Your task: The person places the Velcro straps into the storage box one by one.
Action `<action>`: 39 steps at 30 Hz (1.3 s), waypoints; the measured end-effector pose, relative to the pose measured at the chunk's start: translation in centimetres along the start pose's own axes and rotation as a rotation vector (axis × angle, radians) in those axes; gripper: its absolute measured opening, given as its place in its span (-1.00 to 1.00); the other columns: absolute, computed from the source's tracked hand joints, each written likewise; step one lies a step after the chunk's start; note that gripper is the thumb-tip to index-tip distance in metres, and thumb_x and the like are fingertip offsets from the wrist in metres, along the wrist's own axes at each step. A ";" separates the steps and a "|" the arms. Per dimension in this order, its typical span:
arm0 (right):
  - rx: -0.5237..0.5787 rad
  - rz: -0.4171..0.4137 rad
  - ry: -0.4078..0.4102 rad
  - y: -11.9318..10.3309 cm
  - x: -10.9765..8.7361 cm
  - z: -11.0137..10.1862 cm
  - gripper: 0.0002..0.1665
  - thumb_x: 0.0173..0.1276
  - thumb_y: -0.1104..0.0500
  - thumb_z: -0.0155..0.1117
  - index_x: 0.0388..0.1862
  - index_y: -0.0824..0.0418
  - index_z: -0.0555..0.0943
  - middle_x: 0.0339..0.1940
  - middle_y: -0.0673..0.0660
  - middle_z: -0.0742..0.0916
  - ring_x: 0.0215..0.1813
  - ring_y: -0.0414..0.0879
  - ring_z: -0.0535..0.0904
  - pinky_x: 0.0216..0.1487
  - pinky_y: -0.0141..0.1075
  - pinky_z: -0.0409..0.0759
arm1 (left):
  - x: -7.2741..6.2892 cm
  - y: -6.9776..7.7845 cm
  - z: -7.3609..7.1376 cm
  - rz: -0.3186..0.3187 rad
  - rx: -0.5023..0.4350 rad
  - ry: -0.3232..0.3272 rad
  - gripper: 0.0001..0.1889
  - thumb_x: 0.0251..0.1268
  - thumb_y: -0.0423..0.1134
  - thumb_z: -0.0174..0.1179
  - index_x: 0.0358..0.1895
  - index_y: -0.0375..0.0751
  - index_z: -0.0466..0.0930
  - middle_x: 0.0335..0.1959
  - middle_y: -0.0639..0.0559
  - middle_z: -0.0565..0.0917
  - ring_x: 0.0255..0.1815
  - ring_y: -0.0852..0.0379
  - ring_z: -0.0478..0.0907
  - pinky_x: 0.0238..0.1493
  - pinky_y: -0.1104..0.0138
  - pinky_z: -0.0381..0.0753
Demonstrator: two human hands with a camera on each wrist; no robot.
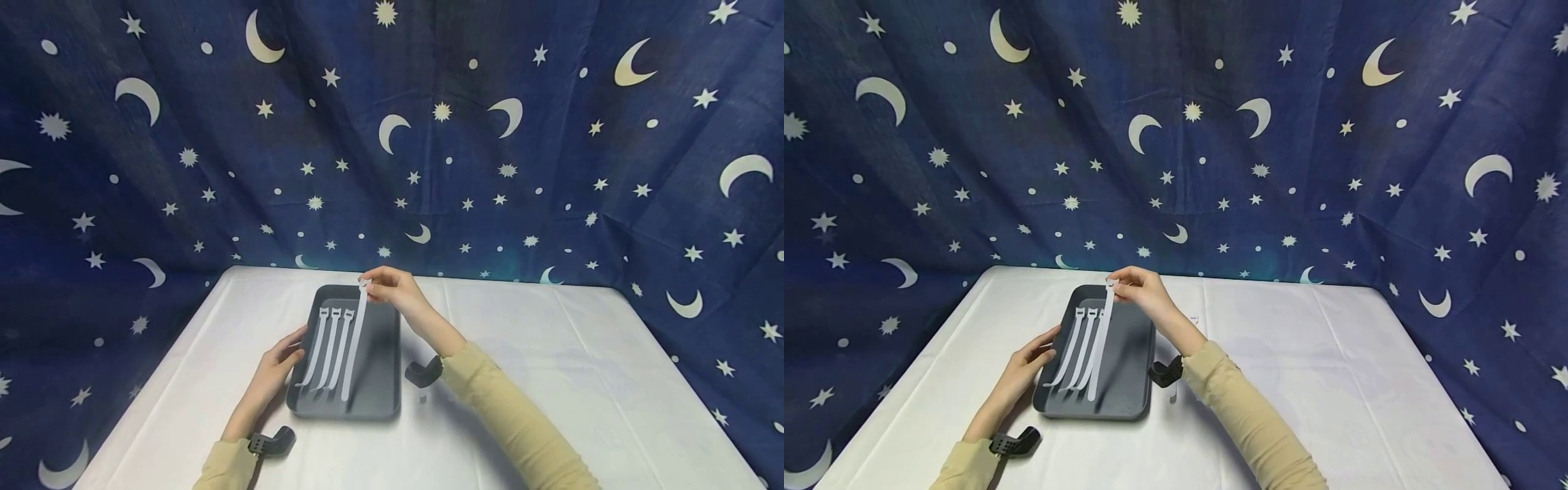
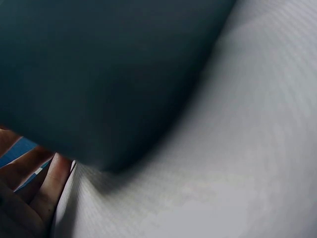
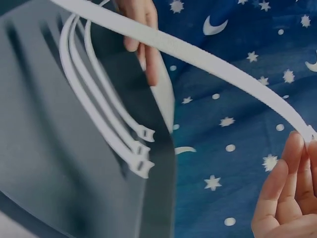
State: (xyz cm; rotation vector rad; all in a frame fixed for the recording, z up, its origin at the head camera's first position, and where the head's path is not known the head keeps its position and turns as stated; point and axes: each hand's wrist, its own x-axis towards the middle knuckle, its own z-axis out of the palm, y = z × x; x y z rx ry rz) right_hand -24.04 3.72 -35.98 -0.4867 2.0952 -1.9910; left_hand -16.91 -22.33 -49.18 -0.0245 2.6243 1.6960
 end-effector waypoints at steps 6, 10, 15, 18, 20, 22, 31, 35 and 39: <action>0.015 0.063 0.041 1.7 0.9 0.4 -0.69 0.32 0.38 0.15 0.02 0.46 0.56 -0.47 -0.12 0.63 -0.40 -0.31 0.62 -0.10 -0.34 0.69 | 0.0 0.0 -0.1 0.002 -0.007 -0.003 -0.48 0.43 -0.18 0.01 0.43 0.09 0.26 0.45 -0.15 0.32 0.43 -0.25 0.30 0.41 -0.22 0.25; 0.020 0.091 0.062 2.9 1.4 0.5 -0.69 0.29 0.41 0.14 0.00 0.50 0.56 -0.47 -0.10 0.63 -0.43 -0.31 0.62 -0.13 -0.35 0.71 | 0.0 -0.1 -0.1 0.005 -0.010 -0.006 -0.48 0.43 -0.18 0.01 0.43 0.08 0.26 0.45 -0.15 0.32 0.43 -0.25 0.30 0.41 -0.22 0.26; -0.032 0.118 0.081 4.3 2.2 0.8 -0.72 0.26 0.43 0.14 -0.05 0.48 0.59 -0.45 -0.06 0.67 -0.46 -0.33 0.60 -0.20 -0.38 0.72 | 0.1 -0.2 -0.1 0.005 -0.017 -0.006 -0.48 0.42 -0.17 0.02 0.43 0.08 0.26 0.45 -0.15 0.33 0.43 -0.25 0.30 0.41 -0.22 0.25; -0.061 0.124 0.084 5.1 2.6 1.0 -0.71 0.24 0.44 0.11 -0.07 0.48 0.60 -0.48 -0.05 0.68 -0.49 -0.33 0.59 -0.27 -0.40 0.70 | 0.1 -0.2 -0.2 0.006 -0.015 -0.005 -0.48 0.42 -0.17 0.03 0.42 0.08 0.27 0.45 -0.15 0.33 0.43 -0.24 0.30 0.41 -0.21 0.25; -0.069 0.126 0.083 5.6 2.8 1.1 -0.71 0.23 0.45 0.10 -0.08 0.49 0.60 -0.50 -0.05 0.67 -0.51 -0.32 0.58 -0.29 -0.41 0.69 | 0.1 -0.2 -0.2 0.009 -0.018 -0.007 -0.49 0.42 -0.17 0.03 0.42 0.07 0.27 0.45 -0.15 0.33 0.43 -0.24 0.30 0.41 -0.21 0.26; -0.090 0.128 0.086 6.0 3.0 1.2 -0.71 0.21 0.45 0.10 -0.10 0.49 0.61 -0.52 -0.03 0.67 -0.52 -0.32 0.57 -0.35 -0.44 0.65 | 0.0 -0.1 -0.2 0.010 -0.020 -0.009 -0.49 0.43 -0.16 0.03 0.42 0.08 0.27 0.45 -0.14 0.33 0.43 -0.24 0.30 0.42 -0.21 0.25; -0.257 0.162 0.085 6.8 3.6 1.6 -0.74 0.23 0.42 0.09 -0.13 0.40 0.63 -0.43 0.21 0.72 -0.51 -0.28 0.57 -0.43 -0.50 0.54 | -0.1 0.2 -0.3 -0.007 -0.025 -0.016 -0.49 0.42 -0.15 0.01 0.42 0.11 0.27 0.46 -0.11 0.32 0.44 -0.22 0.30 0.42 -0.23 0.22; -0.309 0.174 0.078 6.9 3.9 1.6 -0.74 0.24 0.42 0.08 -0.13 0.40 0.63 -0.44 0.22 0.72 -0.50 -0.25 0.59 -0.44 -0.48 0.57 | -0.1 0.2 -0.3 -0.008 -0.019 -0.011 -0.49 0.42 -0.16 0.01 0.42 0.11 0.27 0.46 -0.11 0.32 0.43 -0.22 0.30 0.42 -0.23 0.22; -0.354 0.184 0.059 7.1 4.2 1.6 -0.74 0.23 0.42 0.08 -0.14 0.39 0.62 -0.48 0.16 0.69 -0.49 -0.22 0.61 -0.43 -0.48 0.58 | -0.1 0.2 -0.3 -0.007 -0.019 -0.008 -0.49 0.42 -0.16 0.02 0.42 0.10 0.27 0.45 -0.12 0.33 0.43 -0.22 0.31 0.42 -0.22 0.23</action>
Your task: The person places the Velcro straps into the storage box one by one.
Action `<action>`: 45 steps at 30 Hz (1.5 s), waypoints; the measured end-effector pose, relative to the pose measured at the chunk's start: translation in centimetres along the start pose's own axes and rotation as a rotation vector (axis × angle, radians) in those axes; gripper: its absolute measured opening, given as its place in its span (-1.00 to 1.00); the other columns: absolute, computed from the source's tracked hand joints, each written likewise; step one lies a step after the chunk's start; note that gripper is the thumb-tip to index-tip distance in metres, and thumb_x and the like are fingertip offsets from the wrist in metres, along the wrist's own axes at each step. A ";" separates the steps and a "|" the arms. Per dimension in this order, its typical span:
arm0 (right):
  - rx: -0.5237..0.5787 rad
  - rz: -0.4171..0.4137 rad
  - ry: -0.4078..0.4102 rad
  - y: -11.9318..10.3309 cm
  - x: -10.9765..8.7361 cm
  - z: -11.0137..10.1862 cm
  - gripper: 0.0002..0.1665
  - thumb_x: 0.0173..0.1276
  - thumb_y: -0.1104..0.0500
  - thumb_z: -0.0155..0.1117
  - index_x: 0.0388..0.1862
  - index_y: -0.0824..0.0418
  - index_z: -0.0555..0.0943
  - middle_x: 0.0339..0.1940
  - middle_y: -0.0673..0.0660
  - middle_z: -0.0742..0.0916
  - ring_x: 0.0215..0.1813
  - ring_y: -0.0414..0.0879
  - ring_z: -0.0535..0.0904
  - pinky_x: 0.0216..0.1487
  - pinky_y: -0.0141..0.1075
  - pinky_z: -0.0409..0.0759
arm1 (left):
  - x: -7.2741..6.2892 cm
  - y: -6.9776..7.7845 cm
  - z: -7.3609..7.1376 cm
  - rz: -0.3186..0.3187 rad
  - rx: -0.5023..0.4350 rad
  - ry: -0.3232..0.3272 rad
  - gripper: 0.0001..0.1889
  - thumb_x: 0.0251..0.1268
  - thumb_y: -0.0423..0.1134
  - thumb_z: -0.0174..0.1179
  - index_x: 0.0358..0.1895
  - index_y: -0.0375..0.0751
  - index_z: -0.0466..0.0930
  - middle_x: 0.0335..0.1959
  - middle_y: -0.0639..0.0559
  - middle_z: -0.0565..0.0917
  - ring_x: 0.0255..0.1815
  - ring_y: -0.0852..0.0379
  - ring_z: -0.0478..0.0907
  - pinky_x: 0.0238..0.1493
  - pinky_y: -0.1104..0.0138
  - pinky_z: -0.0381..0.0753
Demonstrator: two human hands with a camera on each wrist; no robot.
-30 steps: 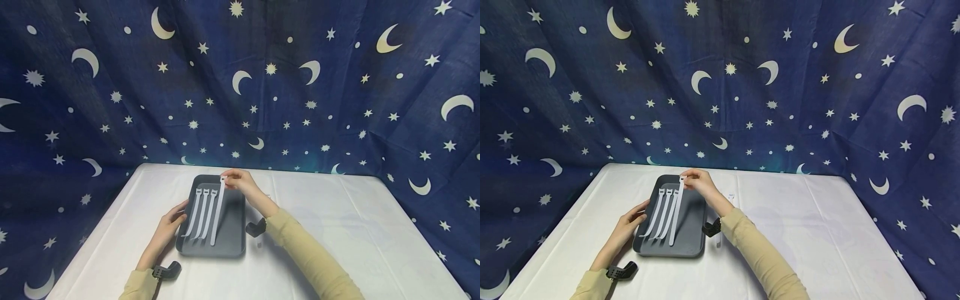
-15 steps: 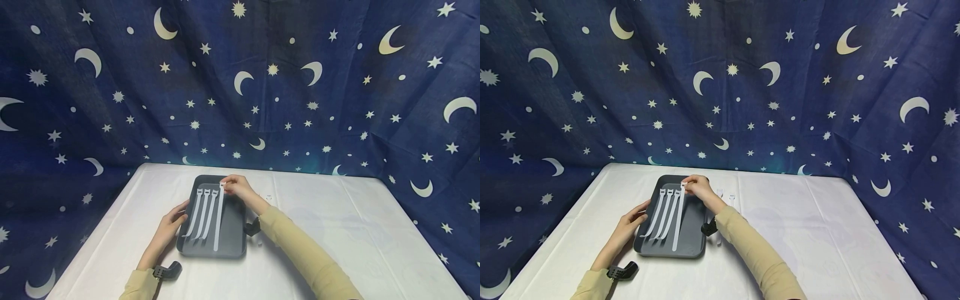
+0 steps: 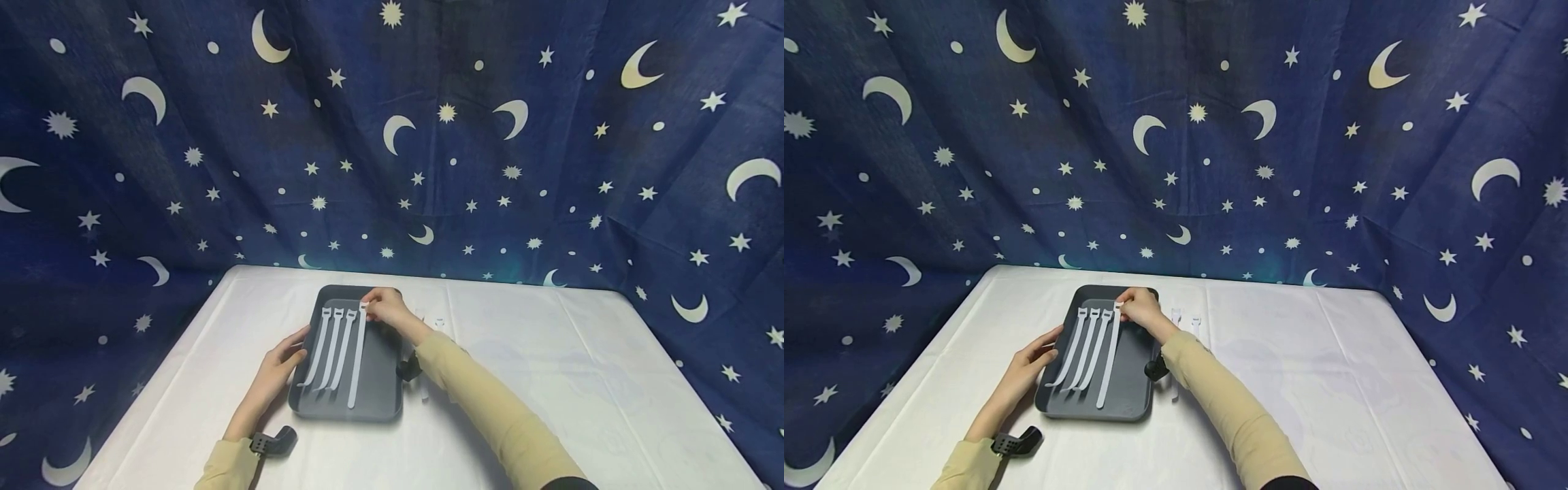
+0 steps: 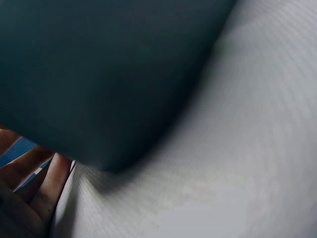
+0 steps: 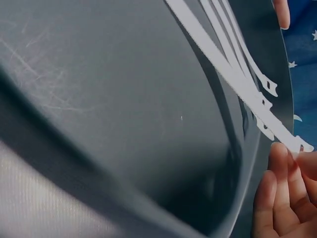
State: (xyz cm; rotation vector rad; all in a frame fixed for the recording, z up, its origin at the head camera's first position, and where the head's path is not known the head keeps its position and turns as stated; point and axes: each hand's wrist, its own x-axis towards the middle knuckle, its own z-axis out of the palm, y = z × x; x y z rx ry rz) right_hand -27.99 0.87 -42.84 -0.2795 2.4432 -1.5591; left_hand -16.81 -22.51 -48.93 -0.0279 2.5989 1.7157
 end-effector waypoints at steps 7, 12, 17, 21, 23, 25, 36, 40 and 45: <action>-0.078 0.022 -0.056 0.2 0.4 0.3 -0.80 0.24 0.39 0.15 -0.17 0.36 0.64 -0.52 0.07 0.66 -0.51 -0.21 0.62 -0.51 -0.52 0.51 | -0.1 -0.2 -0.1 0.004 0.001 -0.005 -0.49 0.43 -0.15 0.02 0.43 0.09 0.26 0.46 -0.13 0.31 0.43 -0.23 0.30 0.42 -0.23 0.22; -0.134 0.028 -0.069 0.0 0.2 0.4 -0.83 0.25 0.36 0.19 -0.19 0.35 0.63 -0.44 0.14 0.70 -0.46 -0.13 0.68 -0.52 -0.52 0.50 | 0.0 -0.3 -0.1 0.016 0.001 0.004 -0.49 0.42 -0.17 0.02 0.41 0.09 0.29 0.44 -0.12 0.34 0.42 -0.23 0.33 0.40 -0.23 0.26; -0.161 0.050 -0.085 0.1 0.0 0.2 -0.82 0.30 0.31 0.19 -0.15 0.34 0.62 -0.30 0.20 0.73 -0.42 -0.14 0.69 -0.47 -0.47 0.59 | 0.0 0.0 -0.1 0.018 -0.011 -0.002 -0.49 0.42 -0.16 0.02 0.41 0.09 0.29 0.45 -0.10 0.34 0.42 -0.22 0.33 0.40 -0.22 0.26; -0.157 0.064 -0.115 0.2 0.0 -0.1 -0.78 0.34 0.28 0.16 -0.09 0.35 0.61 -0.22 0.21 0.72 -0.36 -0.13 0.70 -0.36 -0.41 0.67 | 0.1 0.0 0.0 0.018 -0.010 -0.008 -0.49 0.43 -0.17 0.01 0.42 0.08 0.28 0.44 -0.13 0.34 0.41 -0.23 0.33 0.41 -0.22 0.26; -0.153 0.070 -0.132 0.2 0.0 -0.3 -0.76 0.35 0.27 0.16 -0.06 0.35 0.60 -0.18 0.22 0.72 -0.31 -0.08 0.72 -0.30 -0.37 0.70 | 0.1 0.0 0.0 0.019 -0.009 -0.007 -0.49 0.42 -0.18 0.01 0.42 0.07 0.28 0.44 -0.14 0.34 0.41 -0.23 0.33 0.41 -0.22 0.26; -0.150 0.079 -0.151 0.2 -0.1 -0.5 -0.73 0.35 0.26 0.15 -0.03 0.36 0.59 -0.14 0.23 0.72 -0.24 -0.04 0.73 -0.22 -0.32 0.72 | 0.2 -0.1 0.0 0.019 -0.004 -0.006 -0.49 0.42 -0.18 0.02 0.42 0.06 0.28 0.44 -0.14 0.35 0.41 -0.23 0.34 0.40 -0.21 0.27; -0.130 0.070 -0.234 -0.9 -1.0 -2.2 -0.64 0.38 0.26 0.12 0.10 0.40 0.53 0.00 0.30 0.69 0.01 0.13 0.67 -0.02 -0.19 0.70 | 0.3 -0.3 0.1 0.037 0.007 -0.002 -0.49 0.41 -0.20 0.02 0.42 0.06 0.29 0.43 -0.18 0.35 0.39 -0.25 0.35 0.38 -0.21 0.31; -0.169 0.057 -0.248 -1.4 -1.5 -3.3 -0.60 0.39 0.23 0.10 0.16 0.37 0.52 0.07 0.28 0.68 0.06 0.10 0.66 0.01 -0.20 0.69 | 0.3 -0.3 0.1 0.038 0.014 -0.003 -0.49 0.42 -0.20 0.02 0.42 0.06 0.29 0.43 -0.16 0.35 0.39 -0.25 0.35 0.37 -0.21 0.32; -0.208 0.044 -0.263 -2.0 -2.1 -4.9 -0.58 0.41 0.24 0.07 0.21 0.34 0.50 0.14 0.30 0.65 0.09 0.07 0.64 0.07 -0.15 0.67 | 0.2 -0.3 0.1 0.036 0.013 -0.003 -0.49 0.42 -0.20 0.01 0.42 0.05 0.28 0.44 -0.17 0.34 0.40 -0.25 0.34 0.38 -0.22 0.29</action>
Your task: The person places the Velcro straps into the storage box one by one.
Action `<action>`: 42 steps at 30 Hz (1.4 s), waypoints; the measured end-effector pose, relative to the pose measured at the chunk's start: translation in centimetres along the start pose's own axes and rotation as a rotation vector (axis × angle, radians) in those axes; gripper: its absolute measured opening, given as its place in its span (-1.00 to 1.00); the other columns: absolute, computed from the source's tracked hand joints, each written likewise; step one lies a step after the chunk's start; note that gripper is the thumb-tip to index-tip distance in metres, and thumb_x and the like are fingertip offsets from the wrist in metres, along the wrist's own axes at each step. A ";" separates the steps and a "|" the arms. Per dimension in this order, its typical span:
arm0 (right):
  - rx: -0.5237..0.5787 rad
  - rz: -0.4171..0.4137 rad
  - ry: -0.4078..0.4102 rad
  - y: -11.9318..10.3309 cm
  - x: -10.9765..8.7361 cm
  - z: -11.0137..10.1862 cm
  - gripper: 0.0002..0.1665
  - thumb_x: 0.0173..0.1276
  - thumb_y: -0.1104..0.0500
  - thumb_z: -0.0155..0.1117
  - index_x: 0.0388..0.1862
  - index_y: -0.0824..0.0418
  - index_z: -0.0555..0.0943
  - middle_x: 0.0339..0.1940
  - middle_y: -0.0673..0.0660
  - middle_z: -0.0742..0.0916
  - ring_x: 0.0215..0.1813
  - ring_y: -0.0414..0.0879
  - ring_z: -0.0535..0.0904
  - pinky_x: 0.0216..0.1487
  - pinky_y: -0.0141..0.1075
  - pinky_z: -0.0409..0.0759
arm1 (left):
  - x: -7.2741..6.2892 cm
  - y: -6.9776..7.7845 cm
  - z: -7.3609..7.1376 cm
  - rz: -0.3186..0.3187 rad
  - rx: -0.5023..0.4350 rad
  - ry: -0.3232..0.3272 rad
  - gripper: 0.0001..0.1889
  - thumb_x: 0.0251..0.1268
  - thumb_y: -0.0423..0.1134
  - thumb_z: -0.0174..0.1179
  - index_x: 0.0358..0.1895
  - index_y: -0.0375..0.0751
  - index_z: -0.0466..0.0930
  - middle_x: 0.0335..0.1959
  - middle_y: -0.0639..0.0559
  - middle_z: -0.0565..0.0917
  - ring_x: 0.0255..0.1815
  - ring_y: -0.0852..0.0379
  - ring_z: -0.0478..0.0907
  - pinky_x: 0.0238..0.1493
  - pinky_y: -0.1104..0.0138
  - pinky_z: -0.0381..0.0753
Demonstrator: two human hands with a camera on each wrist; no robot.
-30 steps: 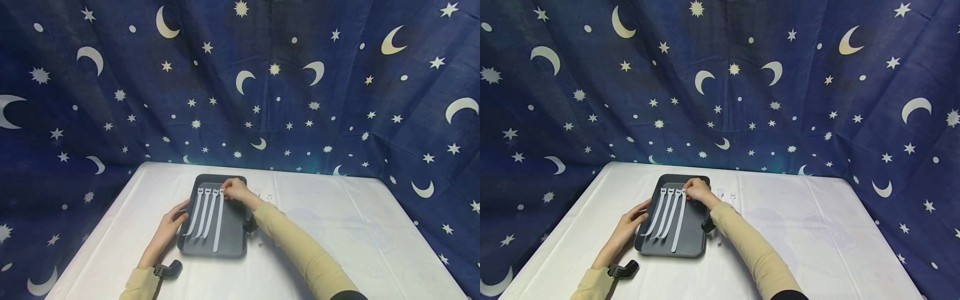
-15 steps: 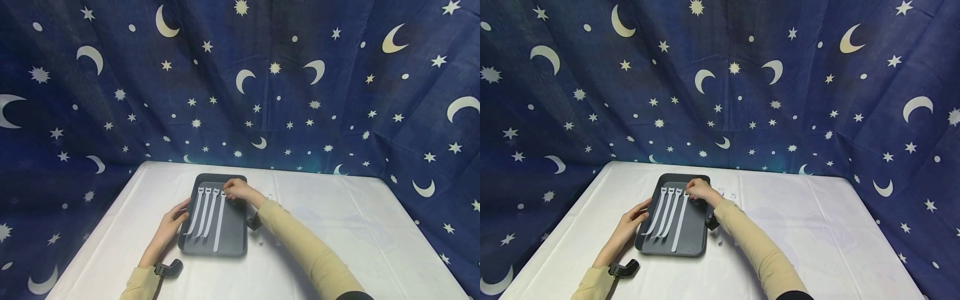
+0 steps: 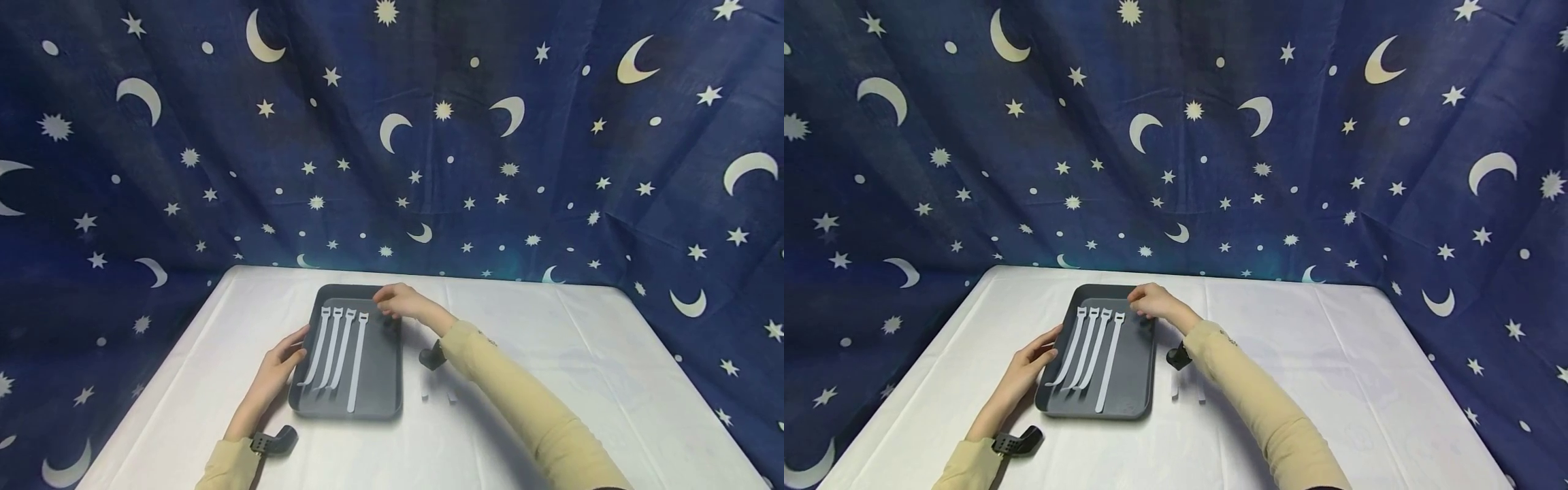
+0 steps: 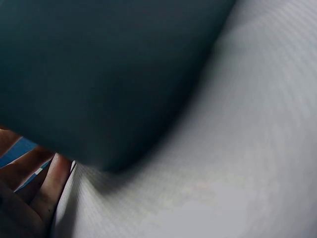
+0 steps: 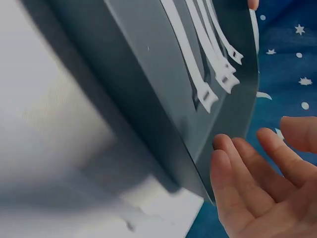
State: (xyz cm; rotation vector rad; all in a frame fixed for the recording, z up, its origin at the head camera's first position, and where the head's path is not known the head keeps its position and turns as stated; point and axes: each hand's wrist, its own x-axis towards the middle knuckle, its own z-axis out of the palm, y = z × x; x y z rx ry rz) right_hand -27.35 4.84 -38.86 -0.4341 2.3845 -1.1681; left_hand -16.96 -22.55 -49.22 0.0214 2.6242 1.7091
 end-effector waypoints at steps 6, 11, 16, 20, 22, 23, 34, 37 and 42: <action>-0.040 -0.030 0.008 0.1 -1.0 -1.6 -0.58 0.38 0.27 0.07 0.20 0.36 0.50 0.19 0.34 0.62 0.10 0.10 0.64 0.12 -0.04 0.65 | -0.2 0.0 -0.1 -0.005 0.006 0.012 -0.48 0.42 -0.20 0.01 0.42 0.05 0.27 0.43 -0.19 0.34 0.41 -0.27 0.33 0.38 -0.24 0.27; -0.037 -0.033 0.009 0.8 -1.7 -2.6 -0.56 0.38 0.29 0.06 0.22 0.38 0.47 0.21 0.35 0.60 0.11 0.12 0.63 0.07 -0.09 0.67 | -0.1 0.0 -0.2 -0.015 0.015 0.015 -0.48 0.42 -0.19 0.01 0.43 0.06 0.27 0.44 -0.19 0.33 0.41 -0.27 0.31 0.38 -0.25 0.25; -0.016 -0.052 0.025 1.8 -2.4 -3.3 -0.56 0.39 0.27 0.06 0.22 0.35 0.48 0.20 0.35 0.60 0.09 0.10 0.64 0.07 -0.10 0.68 | -0.2 0.0 -0.3 -0.022 0.017 0.011 -0.49 0.43 -0.19 0.01 0.43 0.06 0.27 0.44 -0.19 0.32 0.42 -0.27 0.31 0.40 -0.24 0.24; -0.007 -0.092 0.056 2.6 -3.1 -3.9 -0.59 0.41 0.24 0.08 0.21 0.32 0.50 0.20 0.34 0.61 0.10 0.08 0.64 0.07 -0.14 0.68 | -0.3 0.1 -0.4 -0.020 0.011 0.002 -0.49 0.44 -0.18 0.00 0.43 0.07 0.26 0.45 -0.18 0.31 0.43 -0.26 0.30 0.40 -0.24 0.24; 0.001 -0.112 0.079 3.0 -3.4 -4.2 -0.59 0.41 0.23 0.10 0.20 0.31 0.51 0.19 0.33 0.62 0.10 0.07 0.64 0.07 -0.16 0.69 | -0.3 0.2 -0.4 -0.020 0.008 -0.003 -0.49 0.44 -0.17 0.00 0.43 0.07 0.26 0.45 -0.17 0.31 0.43 -0.26 0.29 0.41 -0.23 0.23; 0.004 -0.119 0.093 3.2 -3.5 -4.3 -0.59 0.40 0.22 0.11 0.20 0.30 0.52 0.19 0.33 0.62 0.09 0.07 0.64 0.07 -0.17 0.69 | -0.3 0.2 -0.4 -0.019 0.005 -0.005 -0.50 0.45 -0.17 0.00 0.43 0.07 0.26 0.45 -0.17 0.31 0.43 -0.25 0.29 0.42 -0.23 0.23; 0.047 -0.220 0.266 5.1 -4.8 -4.6 -0.63 0.37 0.32 0.16 0.12 0.43 0.52 0.08 0.41 0.65 0.04 0.24 0.63 -0.07 -0.27 0.63 | -0.2 0.0 -0.2 -0.012 -0.002 -0.005 -0.49 0.43 -0.19 0.01 0.43 0.06 0.26 0.45 -0.17 0.32 0.42 -0.25 0.31 0.41 -0.23 0.24; 0.021 -0.213 0.316 6.5 -4.4 -4.6 -0.66 0.36 0.32 0.17 0.09 0.39 0.55 0.05 0.37 0.68 0.04 0.20 0.63 -0.01 -0.22 0.64 | -0.1 0.0 -0.1 -0.013 -0.001 -0.003 -0.49 0.43 -0.19 0.01 0.43 0.06 0.27 0.44 -0.17 0.33 0.42 -0.25 0.31 0.41 -0.22 0.25; 0.011 -0.207 0.360 8.8 -3.9 -4.7 -0.67 0.34 0.34 0.17 0.08 0.33 0.57 0.05 0.30 0.69 0.08 0.16 0.61 0.16 -0.01 0.59 | -0.1 0.0 0.0 -0.013 0.004 -0.001 -0.49 0.43 -0.19 0.01 0.42 0.06 0.27 0.44 -0.17 0.33 0.42 -0.25 0.32 0.42 -0.20 0.25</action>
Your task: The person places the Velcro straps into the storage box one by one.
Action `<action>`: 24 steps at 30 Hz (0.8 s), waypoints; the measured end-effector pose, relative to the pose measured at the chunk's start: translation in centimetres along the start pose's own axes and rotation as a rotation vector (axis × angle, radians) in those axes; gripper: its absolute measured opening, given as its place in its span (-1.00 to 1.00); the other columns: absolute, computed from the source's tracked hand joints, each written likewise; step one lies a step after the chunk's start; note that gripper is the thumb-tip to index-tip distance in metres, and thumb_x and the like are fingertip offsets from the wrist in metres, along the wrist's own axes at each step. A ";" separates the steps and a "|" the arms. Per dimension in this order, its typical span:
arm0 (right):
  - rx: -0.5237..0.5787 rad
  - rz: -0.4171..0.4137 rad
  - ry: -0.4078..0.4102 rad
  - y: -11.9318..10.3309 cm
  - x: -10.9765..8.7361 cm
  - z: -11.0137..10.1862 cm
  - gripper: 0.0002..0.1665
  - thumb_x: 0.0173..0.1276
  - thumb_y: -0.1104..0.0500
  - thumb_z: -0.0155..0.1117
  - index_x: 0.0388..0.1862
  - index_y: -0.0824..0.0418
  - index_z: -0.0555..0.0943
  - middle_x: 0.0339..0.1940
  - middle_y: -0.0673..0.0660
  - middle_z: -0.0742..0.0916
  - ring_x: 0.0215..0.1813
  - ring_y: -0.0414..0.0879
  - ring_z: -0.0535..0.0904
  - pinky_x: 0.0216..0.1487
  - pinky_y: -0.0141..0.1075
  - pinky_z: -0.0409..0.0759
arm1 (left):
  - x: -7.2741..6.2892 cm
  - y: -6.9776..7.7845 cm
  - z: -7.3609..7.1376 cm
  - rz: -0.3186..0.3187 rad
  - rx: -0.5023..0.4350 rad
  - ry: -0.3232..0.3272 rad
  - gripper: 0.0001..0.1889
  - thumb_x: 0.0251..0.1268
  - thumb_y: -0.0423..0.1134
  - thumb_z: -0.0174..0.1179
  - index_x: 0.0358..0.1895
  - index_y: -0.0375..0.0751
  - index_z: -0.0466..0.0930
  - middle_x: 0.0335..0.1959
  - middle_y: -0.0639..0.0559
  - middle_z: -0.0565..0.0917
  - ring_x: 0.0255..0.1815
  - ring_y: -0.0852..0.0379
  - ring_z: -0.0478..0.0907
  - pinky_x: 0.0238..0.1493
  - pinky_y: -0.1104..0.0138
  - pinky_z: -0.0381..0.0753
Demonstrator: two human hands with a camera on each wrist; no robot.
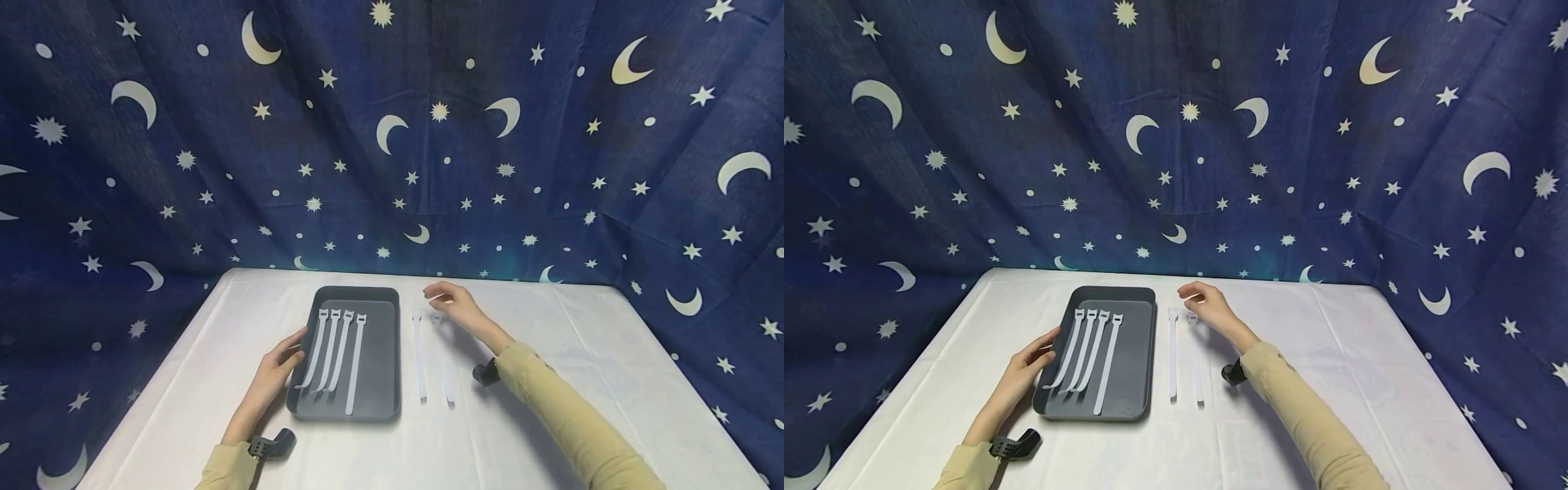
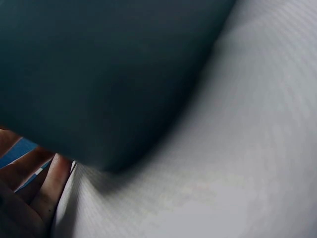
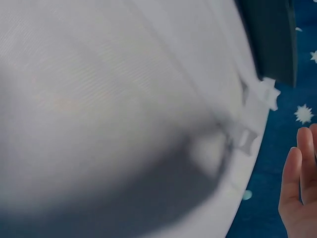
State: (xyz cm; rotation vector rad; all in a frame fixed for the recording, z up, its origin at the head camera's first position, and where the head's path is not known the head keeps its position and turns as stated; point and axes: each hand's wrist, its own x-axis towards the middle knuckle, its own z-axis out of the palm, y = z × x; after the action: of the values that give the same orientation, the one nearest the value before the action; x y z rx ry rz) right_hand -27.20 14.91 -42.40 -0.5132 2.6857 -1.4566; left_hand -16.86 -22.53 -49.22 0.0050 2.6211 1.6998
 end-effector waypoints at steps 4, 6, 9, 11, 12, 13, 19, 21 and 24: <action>0.000 -0.012 0.031 1.3 -0.1 0.0 -0.68 0.31 0.37 0.18 0.05 0.35 0.58 0.03 0.32 0.70 0.06 0.19 0.61 0.16 0.00 0.59 | 0.0 0.0 0.0 -0.002 -0.001 -0.003 -0.49 0.44 -0.19 0.01 0.43 0.07 0.27 0.44 -0.16 0.33 0.42 -0.25 0.31 0.42 -0.21 0.23; -0.002 -0.009 0.045 1.9 -0.1 0.0 -0.68 0.29 0.39 0.17 0.04 0.35 0.58 0.02 0.33 0.70 0.06 0.20 0.61 0.15 -0.01 0.59 | 0.0 0.0 0.0 -0.002 -0.003 -0.004 -0.49 0.44 -0.19 0.00 0.43 0.07 0.27 0.45 -0.16 0.33 0.42 -0.25 0.31 0.43 -0.21 0.23; 0.002 0.018 0.058 2.5 -0.2 0.0 -0.68 0.28 0.40 0.17 0.02 0.34 0.59 0.01 0.33 0.70 0.06 0.20 0.61 0.13 -0.03 0.60 | 0.0 0.0 0.0 -0.007 0.001 -0.003 -0.49 0.44 -0.19 0.00 0.42 0.08 0.27 0.45 -0.15 0.33 0.42 -0.25 0.31 0.42 -0.21 0.23; -0.001 0.035 0.062 2.7 -0.3 0.0 -0.68 0.28 0.41 0.16 0.02 0.36 0.59 0.00 0.34 0.70 0.05 0.20 0.61 0.10 -0.04 0.61 | 0.0 0.0 0.1 -0.011 0.003 -0.001 -0.49 0.44 -0.19 0.01 0.42 0.08 0.27 0.44 -0.16 0.33 0.42 -0.25 0.31 0.42 -0.21 0.24; -0.002 0.045 0.063 2.8 -0.3 0.1 -0.69 0.28 0.41 0.16 0.02 0.36 0.59 0.00 0.35 0.70 0.04 0.20 0.62 0.10 -0.05 0.61 | 0.0 0.0 0.1 -0.014 0.005 -0.001 -0.49 0.43 -0.18 0.01 0.42 0.08 0.27 0.44 -0.15 0.33 0.42 -0.24 0.31 0.42 -0.20 0.25; 0.000 0.057 0.064 2.8 -0.3 0.1 -0.69 0.28 0.41 0.16 0.01 0.36 0.59 -0.01 0.35 0.70 0.04 0.20 0.62 0.10 -0.05 0.61 | 0.0 0.0 0.1 -0.016 0.007 -0.001 -0.49 0.43 -0.18 0.01 0.43 0.08 0.27 0.44 -0.15 0.33 0.42 -0.24 0.31 0.42 -0.20 0.25; -0.040 0.129 0.050 2.9 -0.3 0.3 -0.67 0.28 0.41 0.14 0.04 0.35 0.59 0.00 0.33 0.70 0.04 0.17 0.61 0.07 -0.10 0.62 | -0.1 0.2 -0.1 -0.017 0.007 -0.003 -0.50 0.45 -0.18 0.00 0.43 0.09 0.27 0.45 -0.15 0.32 0.43 -0.24 0.30 0.43 -0.20 0.23; -0.057 0.150 0.043 2.9 -0.3 0.4 -0.67 0.29 0.40 0.14 0.04 0.34 0.59 0.01 0.33 0.69 0.03 0.16 0.61 0.03 -0.12 0.64 | -0.1 0.3 -0.1 -0.020 0.006 -0.003 -0.50 0.45 -0.17 -0.01 0.43 0.09 0.27 0.45 -0.15 0.32 0.43 -0.24 0.30 0.44 -0.20 0.23; -0.068 0.157 0.031 3.1 -0.3 0.4 -0.67 0.28 0.39 0.14 0.04 0.35 0.59 0.01 0.34 0.69 0.02 0.16 0.62 -0.04 -0.17 0.66 | -0.1 0.4 -0.1 -0.031 0.007 -0.005 -0.50 0.46 -0.17 -0.01 0.43 0.11 0.26 0.45 -0.14 0.32 0.44 -0.23 0.30 0.44 -0.20 0.21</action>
State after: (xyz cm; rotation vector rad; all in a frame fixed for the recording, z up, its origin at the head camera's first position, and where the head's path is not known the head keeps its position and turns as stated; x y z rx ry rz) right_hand -27.64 16.24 -45.18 -0.2773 2.7361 -1.3477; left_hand -16.79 -22.52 -48.84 -0.0314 2.6091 1.6793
